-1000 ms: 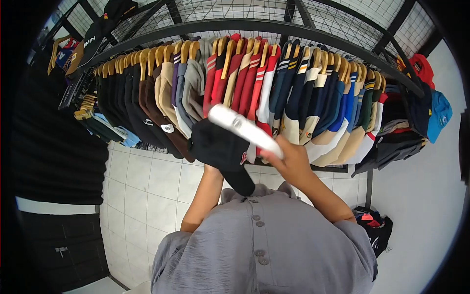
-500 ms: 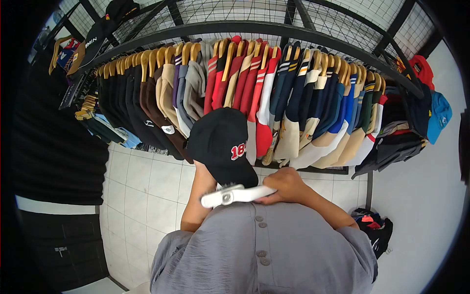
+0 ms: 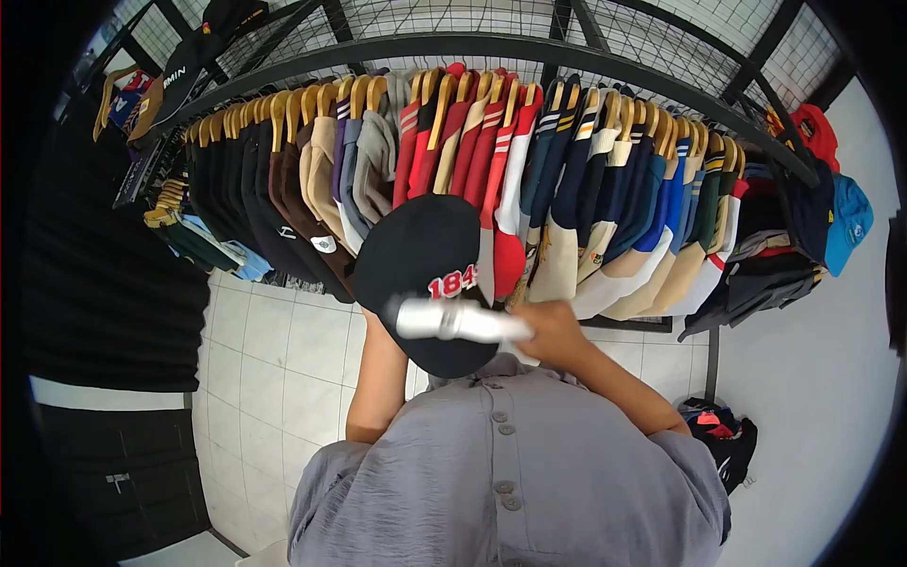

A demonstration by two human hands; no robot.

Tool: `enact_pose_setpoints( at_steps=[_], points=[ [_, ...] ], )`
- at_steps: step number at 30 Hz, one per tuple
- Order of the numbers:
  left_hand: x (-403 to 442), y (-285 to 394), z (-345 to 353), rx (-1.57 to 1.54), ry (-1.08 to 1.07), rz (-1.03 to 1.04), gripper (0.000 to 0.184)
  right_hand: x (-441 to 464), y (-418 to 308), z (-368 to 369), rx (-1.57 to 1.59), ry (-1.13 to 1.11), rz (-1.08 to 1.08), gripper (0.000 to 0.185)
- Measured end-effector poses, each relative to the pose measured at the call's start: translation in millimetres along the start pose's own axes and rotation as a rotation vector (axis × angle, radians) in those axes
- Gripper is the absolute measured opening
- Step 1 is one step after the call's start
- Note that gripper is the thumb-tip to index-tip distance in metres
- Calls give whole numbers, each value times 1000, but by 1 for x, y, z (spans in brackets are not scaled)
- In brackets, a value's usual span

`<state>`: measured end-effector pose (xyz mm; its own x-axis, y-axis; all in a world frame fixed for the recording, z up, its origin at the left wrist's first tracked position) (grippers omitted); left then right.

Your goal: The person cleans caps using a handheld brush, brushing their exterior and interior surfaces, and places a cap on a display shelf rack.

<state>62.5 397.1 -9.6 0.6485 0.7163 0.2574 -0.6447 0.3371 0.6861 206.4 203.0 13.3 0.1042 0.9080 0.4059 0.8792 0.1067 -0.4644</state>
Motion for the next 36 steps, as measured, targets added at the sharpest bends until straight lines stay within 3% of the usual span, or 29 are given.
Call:
enact_pose_setpoints(
  at_steps=[2, 4, 7, 8, 11, 14, 15, 16, 18, 19, 20, 22, 24, 26, 27, 28, 30, 31, 34, 36],
  points=[
    [1, 1, 2, 15, -6, 8, 49, -8, -13, 2, 77, -118, -253, 30],
    [2, 2, 3, 14, -5, 6, 49, -11, -14, -2, 51, 4, -297, 28],
    [0, 3, 4, 31, 8, 9, 49, -3, 14, -9, 35, 228, 184, 26],
    [0, 3, 4, 38, 12, 12, 49, -3, 15, -8, 39, 227, 182, 26],
    [0, 9, 6, 56, 17, 25, 49, -9, 8, 0, -84, 56, -239, 27],
    [2, 12, 8, 78, 25, 36, 49, -8, 9, -8, -86, 181, -255, 26],
    [3, 12, 9, 88, 26, 39, 49, 2, 13, -14, -45, 357, -150, 9],
    [2, 11, 10, 97, 29, 40, 49, 8, 14, -12, -40, 352, -151, 9],
    [3, 7, 11, 113, 32, 45, 49, 14, 28, -6, 168, 290, 233, 12],
    [4, 6, 11, 119, 32, 46, 49, 12, 21, -8, 93, 272, 94, 11],
    [4, 6, 11, 121, 31, 50, 49, 9, 18, -12, 91, 276, 92, 11],
    [7, 7, 10, 123, 35, 64, 49, 4, -1, -16, -90, 113, -286, 9],
    [8, 6, 11, 132, 35, 70, 49, 3, -1, -17, -59, 128, -263, 9],
    [10, 2, 15, 141, 29, 79, 49, 9, 17, -24, 40, 323, 127, 27],
    [11, -1, 17, 147, 28, 78, 49, 18, 11, -26, 184, 272, 417, 27],
    [10, -2, 17, 146, 28, 80, 49, 16, 12, -24, 183, 268, 414, 27],
    [10, -2, 16, 146, 32, 84, 49, 12, 2, -13, 1, 88, 69, 26],
    [10, -2, 15, 147, 36, 85, 49, 11, -1, -13, 20, 11, -7, 23],
    [9, 1, 12, 159, 50, 95, 49, 9, -9, -24, -40, 62, -135, 20],
    [9, -2, 13, 163, 54, 93, 49, 14, -6, -25, -30, 95, -49, 18]
  ],
)
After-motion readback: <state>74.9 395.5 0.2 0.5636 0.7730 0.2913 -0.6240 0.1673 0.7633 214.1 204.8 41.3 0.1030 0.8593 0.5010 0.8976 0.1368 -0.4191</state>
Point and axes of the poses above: each hand's wrist, its own x-axis towards the middle knuckle, its own z-axis out of the palm, y = z × x, the point moved 3 cm from there along x, towards the middle knuckle, and after that the axes turned 9 degrees about -x, right-handed, at the moved point
